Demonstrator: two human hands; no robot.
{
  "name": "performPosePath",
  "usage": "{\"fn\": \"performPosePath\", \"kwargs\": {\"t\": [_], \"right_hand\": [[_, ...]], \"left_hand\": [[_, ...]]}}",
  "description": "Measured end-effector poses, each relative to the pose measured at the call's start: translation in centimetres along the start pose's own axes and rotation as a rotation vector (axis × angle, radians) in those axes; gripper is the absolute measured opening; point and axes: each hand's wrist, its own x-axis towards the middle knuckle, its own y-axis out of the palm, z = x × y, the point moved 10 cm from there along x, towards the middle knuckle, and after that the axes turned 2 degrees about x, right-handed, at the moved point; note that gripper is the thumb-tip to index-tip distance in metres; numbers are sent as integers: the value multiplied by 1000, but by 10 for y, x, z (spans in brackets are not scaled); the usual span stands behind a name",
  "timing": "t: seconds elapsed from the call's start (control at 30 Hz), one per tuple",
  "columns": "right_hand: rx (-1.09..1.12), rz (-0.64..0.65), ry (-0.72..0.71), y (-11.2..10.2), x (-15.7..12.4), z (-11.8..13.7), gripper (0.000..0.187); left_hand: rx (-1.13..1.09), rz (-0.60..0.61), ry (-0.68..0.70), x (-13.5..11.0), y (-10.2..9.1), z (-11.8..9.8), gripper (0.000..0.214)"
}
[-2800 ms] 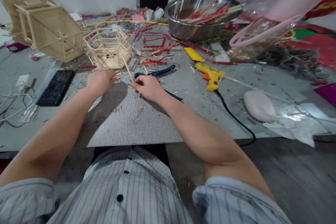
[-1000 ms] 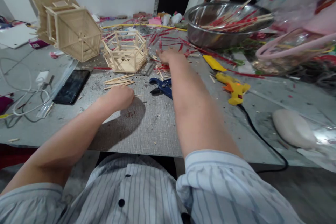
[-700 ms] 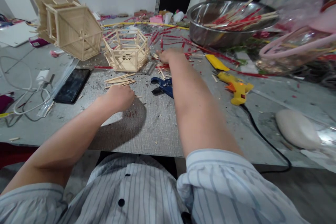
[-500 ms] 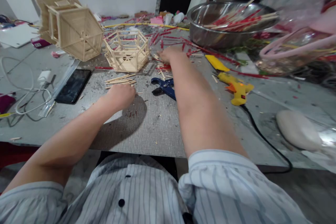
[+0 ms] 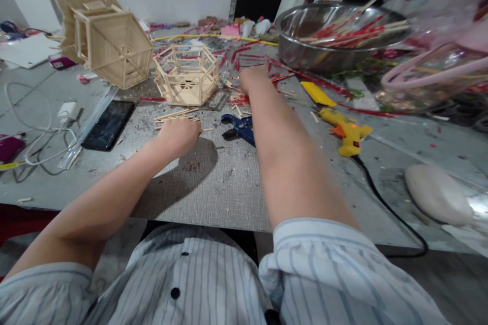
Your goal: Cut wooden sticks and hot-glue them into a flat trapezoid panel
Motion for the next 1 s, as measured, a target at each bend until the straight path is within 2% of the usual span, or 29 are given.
{"fn": "performPosePath", "kwargs": {"t": [0.07,0.13,0.2,0.27,0.33,0.4,0.43,0.5,0.57,0.7,0.77,0.87,1.0], "right_hand": [[-16,-81,50,-16,-8,-3,35],[25,-227,40,-43,-20,-2,38],[196,-446,-4,-79,-40,-1,35],[372,-586,-20,-107,-62,-4,32],[527,-697,-48,-126,-87,-6,28],[702,-832,-85,-137,-116,-9,35],[811,-870,-122,-137,-129,-9,38],[1070,-912,-104,-125,-150,-17,50],[1274,-846,-78,-103,-163,-18,51],[1642,-692,60,-56,-179,-20,30],[1806,-633,127,-39,-181,-21,29],[1890,-615,168,-29,-182,-23,34],[1798,-634,164,-25,-177,-25,40]], "left_hand": [[-45,-37,3,2,-3,1,36],[-84,-82,12,4,-8,1,35],[-115,-142,13,4,-15,3,34],[-143,-205,-9,3,-22,7,34],[-174,-267,-48,0,-28,12,37],[-207,-326,-85,-4,-34,17,41],[-226,-356,-95,-6,-36,18,43],[-272,-411,-88,-8,-39,18,46],[-328,-448,-29,-8,-41,14,45],[-448,-329,154,2,-28,-4,40],[-521,-267,216,5,-23,-9,44],[-597,-210,259,6,-19,-12,46],[-561,-157,226,8,-15,-12,45]]}}
